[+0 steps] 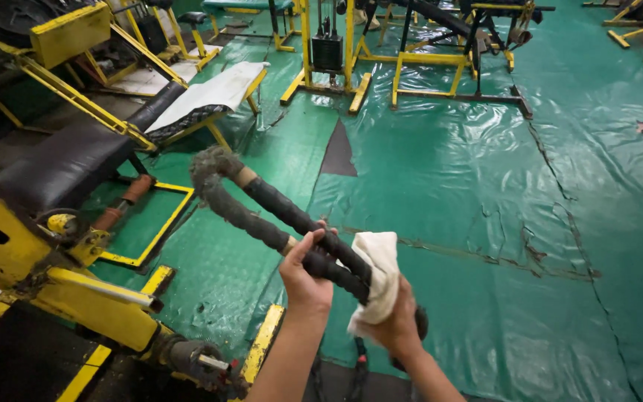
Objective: The recorder is cleaning gym equipment attachments using a white cloth.
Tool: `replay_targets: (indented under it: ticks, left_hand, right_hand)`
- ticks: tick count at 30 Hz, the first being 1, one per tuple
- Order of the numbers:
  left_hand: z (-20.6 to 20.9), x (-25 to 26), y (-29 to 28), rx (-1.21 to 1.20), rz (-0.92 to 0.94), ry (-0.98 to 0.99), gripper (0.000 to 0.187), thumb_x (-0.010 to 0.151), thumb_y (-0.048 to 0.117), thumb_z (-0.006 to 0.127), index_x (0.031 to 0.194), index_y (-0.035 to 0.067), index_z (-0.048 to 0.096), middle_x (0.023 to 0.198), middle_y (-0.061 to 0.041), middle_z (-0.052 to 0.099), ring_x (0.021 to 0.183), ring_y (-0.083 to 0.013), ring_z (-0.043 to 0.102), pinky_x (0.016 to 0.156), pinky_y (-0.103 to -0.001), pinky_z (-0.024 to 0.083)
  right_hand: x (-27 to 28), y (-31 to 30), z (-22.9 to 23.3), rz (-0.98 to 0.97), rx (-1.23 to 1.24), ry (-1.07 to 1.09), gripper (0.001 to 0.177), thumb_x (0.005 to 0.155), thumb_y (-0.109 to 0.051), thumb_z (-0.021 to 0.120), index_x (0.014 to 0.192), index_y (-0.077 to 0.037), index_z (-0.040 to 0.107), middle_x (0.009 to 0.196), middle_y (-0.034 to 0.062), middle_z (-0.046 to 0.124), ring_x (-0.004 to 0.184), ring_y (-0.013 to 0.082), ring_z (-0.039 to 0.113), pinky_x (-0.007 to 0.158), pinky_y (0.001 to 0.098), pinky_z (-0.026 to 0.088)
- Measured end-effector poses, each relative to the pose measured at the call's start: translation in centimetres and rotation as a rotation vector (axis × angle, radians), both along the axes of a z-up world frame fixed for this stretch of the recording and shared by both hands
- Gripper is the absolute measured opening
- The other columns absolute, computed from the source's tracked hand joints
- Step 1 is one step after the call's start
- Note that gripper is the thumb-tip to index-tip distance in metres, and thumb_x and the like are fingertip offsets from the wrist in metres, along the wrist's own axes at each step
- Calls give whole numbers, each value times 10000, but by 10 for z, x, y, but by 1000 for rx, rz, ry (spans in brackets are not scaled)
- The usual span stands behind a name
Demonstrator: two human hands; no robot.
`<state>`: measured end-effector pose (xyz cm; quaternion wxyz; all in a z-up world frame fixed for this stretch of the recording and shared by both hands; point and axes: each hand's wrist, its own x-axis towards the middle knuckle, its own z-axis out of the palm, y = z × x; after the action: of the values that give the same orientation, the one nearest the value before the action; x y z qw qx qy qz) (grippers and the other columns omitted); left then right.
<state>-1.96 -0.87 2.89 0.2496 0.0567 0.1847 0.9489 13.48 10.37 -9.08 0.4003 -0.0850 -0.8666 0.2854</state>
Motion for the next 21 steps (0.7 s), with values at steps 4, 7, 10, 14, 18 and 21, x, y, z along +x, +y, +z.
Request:
replay_targets:
  ticks: [4,7,10,14,18,21]
  left_hand:
    - [26,4,-10,4,-40,-60,293,906,184,653,1077,-51,696,1186,-145,667,1157,-315,628,1063,-465,476]
    - [30,5,-11,46,-15,47,429,959,243,664,1265,-49,590,1249,-145,627,1213,-301,591,1089,-456,462]
    - [21,7,-9,4,125,177,599,947,239,689,1410,-23,415,1348,-119,581,1291,-262,557,1054,-445,450]
    - [-35,45,6,-569,175,94,890,871,221,747,1553,133,182,1393,-89,586,1282,-224,559,1071,-321,410]
    - [-42,77,21,-632,267,-28,932,803,197,799,1531,133,221,1376,-74,504,1242,-229,546,1013,-350,461]
    - [-48,66,22,-592,450,87,889,819,202,778,1556,47,307,1314,-157,506,1067,-243,499,931,-368,467]
  right_hand:
    - [-7,-4,17,-205,-343,32,960,578,-152,917,1410,-68,445,1212,179,661,1116,331,673,910,408,541]
    - [-8,-5,43,-173,-380,69,811,665,-113,859,1391,-64,501,1190,164,706,1112,301,716,896,395,562]
    - [-13,-4,61,-151,-359,127,749,685,-111,862,1347,-52,518,1165,171,708,1090,307,717,886,395,561]
    - [-13,-5,66,-168,-361,126,723,706,-170,860,1344,-92,529,1159,120,717,1102,284,736,908,390,572]
    - [-13,-9,58,-371,18,83,853,577,-199,929,1323,-79,534,1169,136,634,1114,346,613,944,487,421]
    - [-7,-7,60,-392,140,144,861,581,-267,945,1314,-90,530,1224,103,613,1109,307,587,925,495,355]
